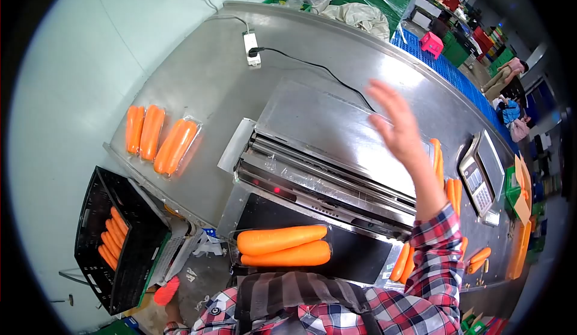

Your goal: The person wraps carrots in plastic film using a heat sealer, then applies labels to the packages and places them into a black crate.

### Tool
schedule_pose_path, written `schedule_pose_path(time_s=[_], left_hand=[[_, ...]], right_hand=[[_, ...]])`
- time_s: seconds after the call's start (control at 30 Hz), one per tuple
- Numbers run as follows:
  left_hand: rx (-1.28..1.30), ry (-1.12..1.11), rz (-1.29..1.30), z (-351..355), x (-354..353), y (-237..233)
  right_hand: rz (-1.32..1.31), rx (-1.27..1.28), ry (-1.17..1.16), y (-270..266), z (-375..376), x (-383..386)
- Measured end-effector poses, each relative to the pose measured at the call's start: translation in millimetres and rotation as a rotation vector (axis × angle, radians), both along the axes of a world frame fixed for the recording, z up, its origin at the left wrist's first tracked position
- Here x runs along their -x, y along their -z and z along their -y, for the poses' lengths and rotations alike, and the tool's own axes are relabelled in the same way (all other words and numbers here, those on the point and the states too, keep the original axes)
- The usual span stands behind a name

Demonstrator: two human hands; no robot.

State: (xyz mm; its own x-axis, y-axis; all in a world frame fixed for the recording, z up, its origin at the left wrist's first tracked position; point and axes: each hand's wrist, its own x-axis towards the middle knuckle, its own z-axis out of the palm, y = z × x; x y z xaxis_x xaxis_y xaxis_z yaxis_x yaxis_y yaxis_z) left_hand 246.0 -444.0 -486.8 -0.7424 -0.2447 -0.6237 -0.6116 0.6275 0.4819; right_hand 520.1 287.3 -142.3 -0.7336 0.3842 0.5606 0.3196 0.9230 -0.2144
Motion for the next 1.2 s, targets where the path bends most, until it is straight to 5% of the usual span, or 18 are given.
schedule_pose_path(time_s=[0.13,0.27,0.3,0.43,0.5,0.57,0.67,0.9,0.97,1.2], left_hand=[[-0.251,0.119,-0.176,-82.1,23.1,-25.7],[-0.551,0.344,-0.039,-208.8,5.4,-91.7],[-0.607,0.366,-0.011,-239.5,-8.7,-114.9],[-0.799,0.888,0.048,-313.5,-62.7,-185.0],[-0.772,0.728,0.247,-330.1,-73.7,-198.8],[-0.794,0.83,0.198,-328.4,-73.7,-191.5],[-0.809,0.794,0.198,-335.6,-76.5,-192.5],[-0.771,0.883,0.103,-338.0,-67.4,-190.0],[-0.713,0.882,0.121,-345.4,-69.8,-210.0],[-0.926,1.114,-0.01,-457.4,-50.1,-280.5]], right_hand=[[0.312,-0.032,0.003,119.1,9.7,13.0],[0.253,0.087,0.015,113.0,27.4,9.2],[0.02,0.144,0.015,108.2,43.0,8.2],[0.115,0.422,0.028,69.9,130.3,-31.4],[0.398,0.47,0.173,79.5,159.0,-62.2],[0.393,0.547,0.263,101.9,173.4,-86.1],[0.208,1.045,0.255,127.9,189.5,-89.9],[0.006,1.103,0.251,139.7,207.9,-71.1],[0.011,1.349,0.342,119.7,209.6,-72.8],[-0.21,1.135,0.28,60.6,125.0,-92.9]])
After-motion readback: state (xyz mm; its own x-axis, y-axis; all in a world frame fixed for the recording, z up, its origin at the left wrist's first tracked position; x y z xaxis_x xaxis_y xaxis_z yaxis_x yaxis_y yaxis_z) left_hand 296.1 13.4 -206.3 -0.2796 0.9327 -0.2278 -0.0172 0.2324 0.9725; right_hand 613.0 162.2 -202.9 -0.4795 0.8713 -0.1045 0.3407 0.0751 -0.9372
